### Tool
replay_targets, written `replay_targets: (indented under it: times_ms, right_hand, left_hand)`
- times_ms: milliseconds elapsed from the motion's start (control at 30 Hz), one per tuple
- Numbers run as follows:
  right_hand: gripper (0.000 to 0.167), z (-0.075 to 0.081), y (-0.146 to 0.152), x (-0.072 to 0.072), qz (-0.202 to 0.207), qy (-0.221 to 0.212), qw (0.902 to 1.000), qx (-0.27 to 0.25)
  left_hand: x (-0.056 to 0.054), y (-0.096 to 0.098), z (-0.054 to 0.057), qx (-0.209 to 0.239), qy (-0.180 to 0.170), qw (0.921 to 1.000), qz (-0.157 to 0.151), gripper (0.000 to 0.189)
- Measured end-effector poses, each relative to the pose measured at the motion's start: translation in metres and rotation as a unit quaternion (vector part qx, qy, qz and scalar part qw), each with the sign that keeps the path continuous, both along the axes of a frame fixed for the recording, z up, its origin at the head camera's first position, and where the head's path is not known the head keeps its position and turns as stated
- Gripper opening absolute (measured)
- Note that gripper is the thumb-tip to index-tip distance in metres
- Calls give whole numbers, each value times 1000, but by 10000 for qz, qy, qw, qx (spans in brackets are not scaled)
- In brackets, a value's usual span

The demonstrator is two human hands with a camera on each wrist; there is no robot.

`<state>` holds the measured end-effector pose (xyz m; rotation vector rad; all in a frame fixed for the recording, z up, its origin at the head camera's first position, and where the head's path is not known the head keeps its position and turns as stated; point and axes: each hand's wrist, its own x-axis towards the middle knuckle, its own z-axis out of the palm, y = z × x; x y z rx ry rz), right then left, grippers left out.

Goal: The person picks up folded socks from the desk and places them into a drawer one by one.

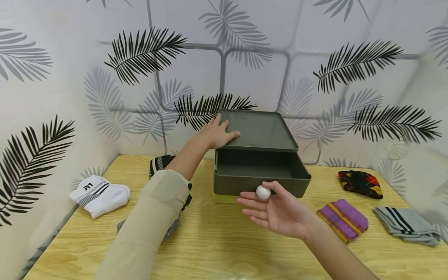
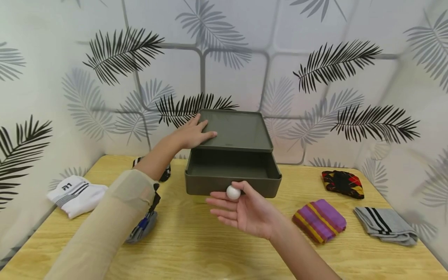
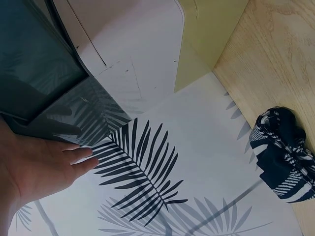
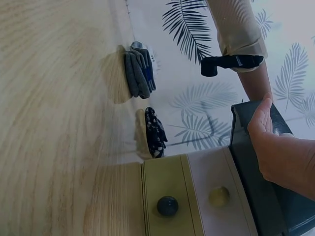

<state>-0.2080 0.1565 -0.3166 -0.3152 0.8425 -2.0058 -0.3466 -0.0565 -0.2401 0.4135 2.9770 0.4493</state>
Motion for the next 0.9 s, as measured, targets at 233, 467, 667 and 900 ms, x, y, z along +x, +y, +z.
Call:
replay_targets:
  times_ms: [233, 467, 667, 900]
  right_hand:
    - [56, -2, 4, 13, 146, -4, 9999, -12]
    - [55, -2, 5, 27, 214, -33, 9998, 9]
    - [54, -3, 5, 41, 231, -2, 9997, 101]
    - [54, -4, 4, 54, 328, -34, 9994, 119]
  left_hand:
    - [1, 0, 0, -14, 20, 10000, -24, 72]
    - [-1, 0, 0, -3, -8, 10000, -26, 72]
    - [-2, 0, -1, -55, 3, 10000, -23, 73]
    - [-2, 0, -1, -55, 40, 10000, -38, 72]
